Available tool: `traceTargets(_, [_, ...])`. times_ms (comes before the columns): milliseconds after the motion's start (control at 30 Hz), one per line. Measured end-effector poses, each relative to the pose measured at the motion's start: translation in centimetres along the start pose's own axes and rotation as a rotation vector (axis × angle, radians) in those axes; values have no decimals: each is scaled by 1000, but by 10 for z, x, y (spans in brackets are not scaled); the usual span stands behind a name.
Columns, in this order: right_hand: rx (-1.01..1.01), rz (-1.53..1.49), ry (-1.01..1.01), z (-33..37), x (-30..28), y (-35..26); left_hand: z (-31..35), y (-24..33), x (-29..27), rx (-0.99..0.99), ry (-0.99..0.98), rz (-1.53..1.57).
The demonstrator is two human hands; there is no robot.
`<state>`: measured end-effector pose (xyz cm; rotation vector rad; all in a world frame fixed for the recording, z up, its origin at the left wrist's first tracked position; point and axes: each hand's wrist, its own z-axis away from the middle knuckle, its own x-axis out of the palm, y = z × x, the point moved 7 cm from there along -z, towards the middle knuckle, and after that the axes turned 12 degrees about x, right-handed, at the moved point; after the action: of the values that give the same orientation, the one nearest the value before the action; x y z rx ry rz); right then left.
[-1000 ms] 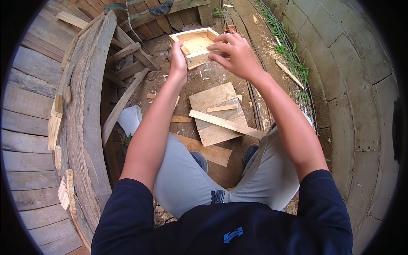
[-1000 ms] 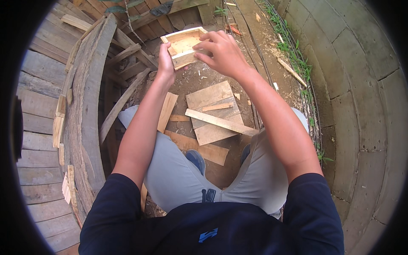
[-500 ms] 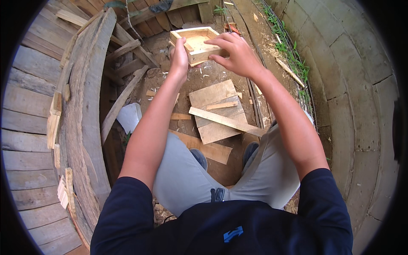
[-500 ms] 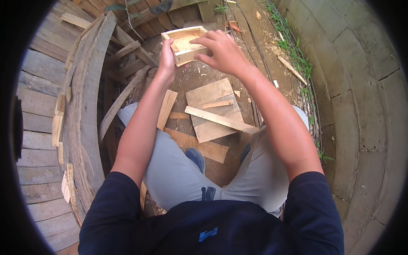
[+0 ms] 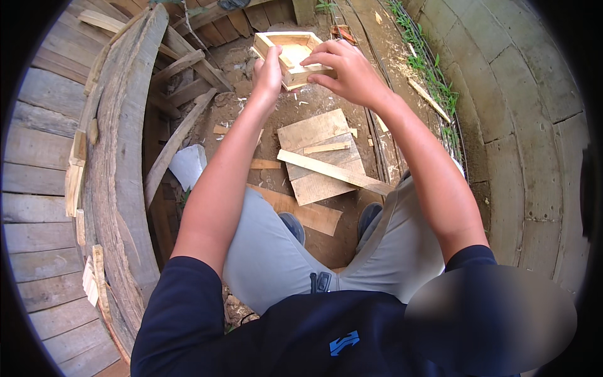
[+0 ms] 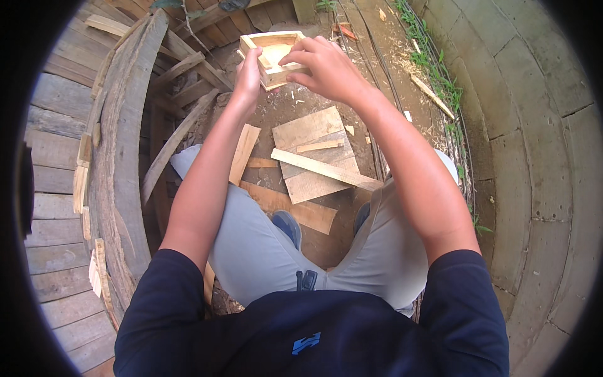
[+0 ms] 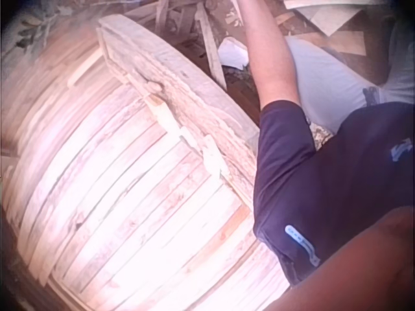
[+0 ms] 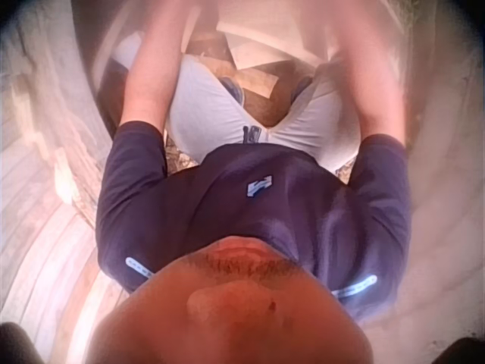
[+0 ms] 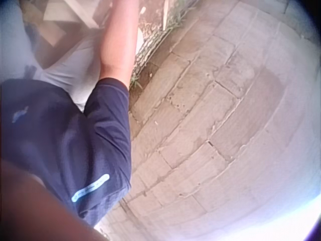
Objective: The person assembles a small wooden box by hand, fitting together pre-cut wooden slats and panels. They repeatedly adjust the pieces to ensure a snug fit, occasionally tapping them into place and inspecting the joints.
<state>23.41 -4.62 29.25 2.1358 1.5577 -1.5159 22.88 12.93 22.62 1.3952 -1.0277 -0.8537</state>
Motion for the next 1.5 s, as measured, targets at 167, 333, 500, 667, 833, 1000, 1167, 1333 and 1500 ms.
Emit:
traceTargets(167, [24, 5, 20, 0, -1, 0, 0, 1, -1, 10, -7, -3])
traceTargets(333, [51, 63, 43, -1, -6, 5, -3, 2, -4, -19, -1, -33])
traceTargets(500, [108, 26, 95, -2, -14, 7, -7, 2, -12, -18, 27, -37])
traceTargets(667, [104, 5, 178, -3, -18, 18, -8, 1, -13, -18, 24, -54])
traceTargets(833, [123, 21, 157, -3, -15, 20, -8, 0, -14, -17, 57, -85])
traceTargets(1000, [171, 23, 150, -2, -14, 25, -4, 4, -12, -14, 27, -79])
traceTargets(1167, [230, 13, 163, -2, -13, 32, -4, 7, -12, 9, 31, -67])
traceTargets(1333, [294, 3, 133, -3, -10, 43, -7, 13, -16, -6, 42, -78])
traceTargets(1500, [334, 10, 97, -1, -5, 49, -16, 32, -39, 25, 113, -99])
